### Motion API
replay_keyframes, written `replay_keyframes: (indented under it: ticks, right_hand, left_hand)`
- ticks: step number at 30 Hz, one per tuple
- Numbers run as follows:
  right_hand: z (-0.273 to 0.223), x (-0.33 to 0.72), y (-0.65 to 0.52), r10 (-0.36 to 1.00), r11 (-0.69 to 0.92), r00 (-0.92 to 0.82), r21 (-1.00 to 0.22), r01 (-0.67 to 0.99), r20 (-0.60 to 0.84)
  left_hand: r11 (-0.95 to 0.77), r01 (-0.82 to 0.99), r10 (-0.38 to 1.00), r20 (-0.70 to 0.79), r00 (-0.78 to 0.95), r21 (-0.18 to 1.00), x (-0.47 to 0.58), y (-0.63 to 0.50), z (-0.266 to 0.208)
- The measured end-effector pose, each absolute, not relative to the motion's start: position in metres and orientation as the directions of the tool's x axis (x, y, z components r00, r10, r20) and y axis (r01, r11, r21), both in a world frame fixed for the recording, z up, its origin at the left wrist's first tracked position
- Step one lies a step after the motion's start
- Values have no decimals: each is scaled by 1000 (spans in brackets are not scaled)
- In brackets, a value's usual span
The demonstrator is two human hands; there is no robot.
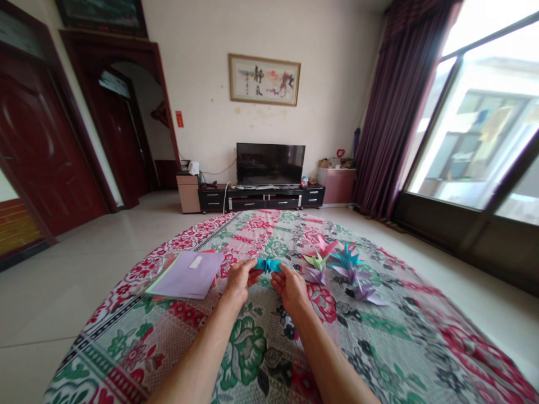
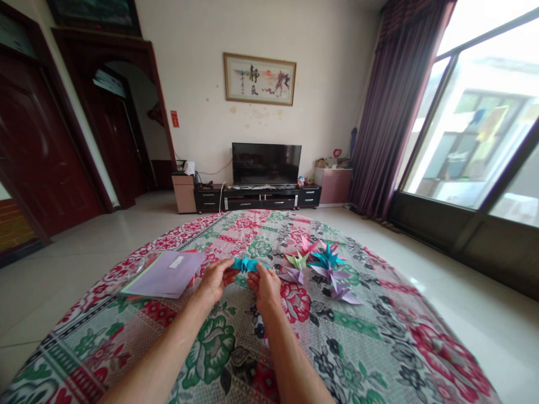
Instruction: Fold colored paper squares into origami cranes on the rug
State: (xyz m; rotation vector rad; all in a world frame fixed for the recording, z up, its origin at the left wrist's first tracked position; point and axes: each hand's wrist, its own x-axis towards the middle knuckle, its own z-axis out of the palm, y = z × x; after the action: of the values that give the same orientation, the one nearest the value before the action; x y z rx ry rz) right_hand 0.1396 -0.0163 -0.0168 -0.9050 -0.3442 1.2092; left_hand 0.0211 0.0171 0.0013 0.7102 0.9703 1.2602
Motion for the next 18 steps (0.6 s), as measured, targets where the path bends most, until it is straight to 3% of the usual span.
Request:
replay_keyframes:
  ticks: [18]
  right_hand:
    - [-11,138,-18,926,63,278,-621,-781,-256]
  left_hand:
    - [231,-594,971,-226,85,771,21,21,-4]
